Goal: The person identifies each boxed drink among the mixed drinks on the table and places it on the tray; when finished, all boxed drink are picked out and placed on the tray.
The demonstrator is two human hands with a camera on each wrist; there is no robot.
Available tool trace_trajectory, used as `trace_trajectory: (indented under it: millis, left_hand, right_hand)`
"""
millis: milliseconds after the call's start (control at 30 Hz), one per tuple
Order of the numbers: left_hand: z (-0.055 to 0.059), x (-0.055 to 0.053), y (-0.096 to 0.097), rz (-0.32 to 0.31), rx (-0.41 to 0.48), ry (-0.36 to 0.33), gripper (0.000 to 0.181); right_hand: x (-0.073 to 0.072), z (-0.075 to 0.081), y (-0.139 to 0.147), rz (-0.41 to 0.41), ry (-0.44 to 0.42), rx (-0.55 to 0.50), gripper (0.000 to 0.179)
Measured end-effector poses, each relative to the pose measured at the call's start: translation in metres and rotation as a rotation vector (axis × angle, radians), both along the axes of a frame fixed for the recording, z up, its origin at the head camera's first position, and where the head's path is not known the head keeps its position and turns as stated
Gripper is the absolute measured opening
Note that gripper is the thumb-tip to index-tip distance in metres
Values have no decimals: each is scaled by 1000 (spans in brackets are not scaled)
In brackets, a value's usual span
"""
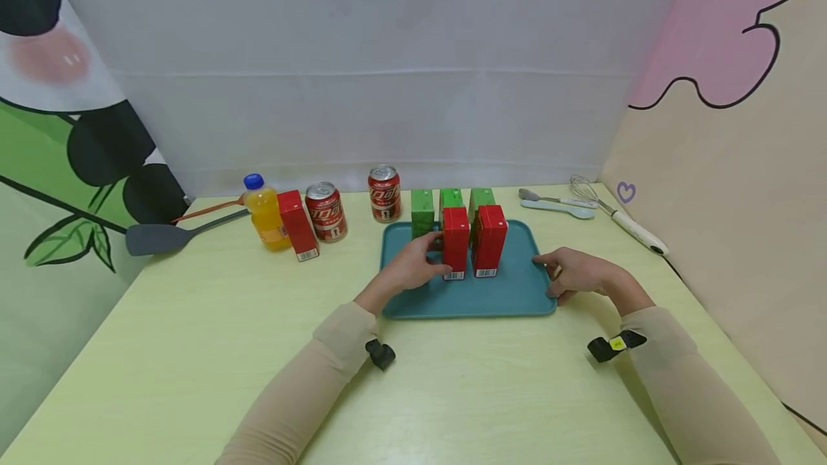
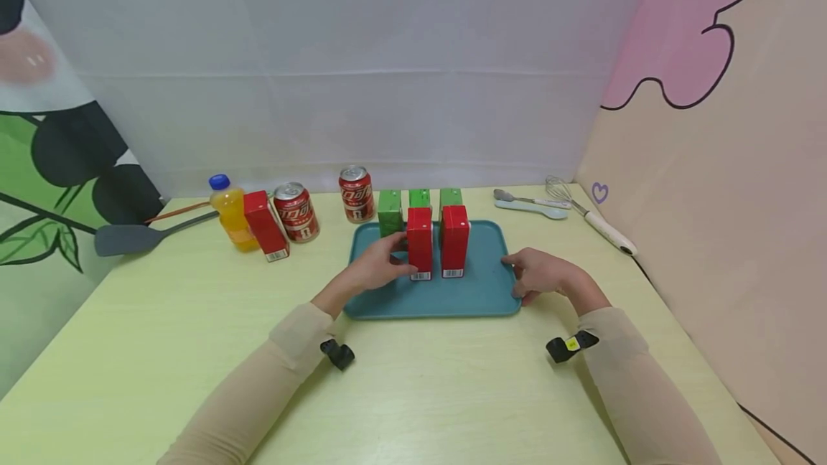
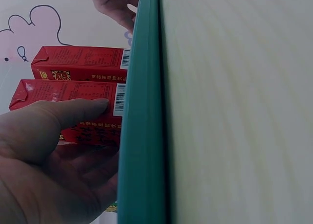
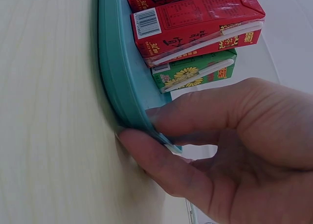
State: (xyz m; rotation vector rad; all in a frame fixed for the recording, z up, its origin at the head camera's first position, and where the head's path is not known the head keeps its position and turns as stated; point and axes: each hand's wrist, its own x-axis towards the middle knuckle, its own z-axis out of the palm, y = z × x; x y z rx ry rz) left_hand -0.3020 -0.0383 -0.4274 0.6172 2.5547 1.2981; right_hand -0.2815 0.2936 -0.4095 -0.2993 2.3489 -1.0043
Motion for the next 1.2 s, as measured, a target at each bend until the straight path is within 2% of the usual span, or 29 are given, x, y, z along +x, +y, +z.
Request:
trace_trajectory:
  millis: [300, 467, 600, 733, 867, 1067, 1200]
  left_hand:
    - [0, 0, 0, -10, 14, -25, 73]
    - [0, -1, -5, 3, 45, -84, 77]
    - [7, -1, -13, 5, 48, -123, 78]
    - [23, 1, -23, -32, 21, -92, 70]
    - [46, 6, -37, -41, 29, -39, 60]
    - [82, 16, -65, 82, 68, 84, 49]
    - [92, 15, -91, 157, 73, 109, 46]
  right_hand:
    - [0, 0, 0, -3, 3, -1, 79]
    - [1, -1, -1, -4, 5, -9, 79]
    - [1, -2, 0, -7, 8, -7, 79]
    - [0, -2, 1, -11, 8, -2, 78]
    - [0, -1, 2, -8, 6, 1, 79]
    - [-1, 0, 2, -3, 6, 7, 79]
    - [-1, -1, 2, -5, 4, 6, 79]
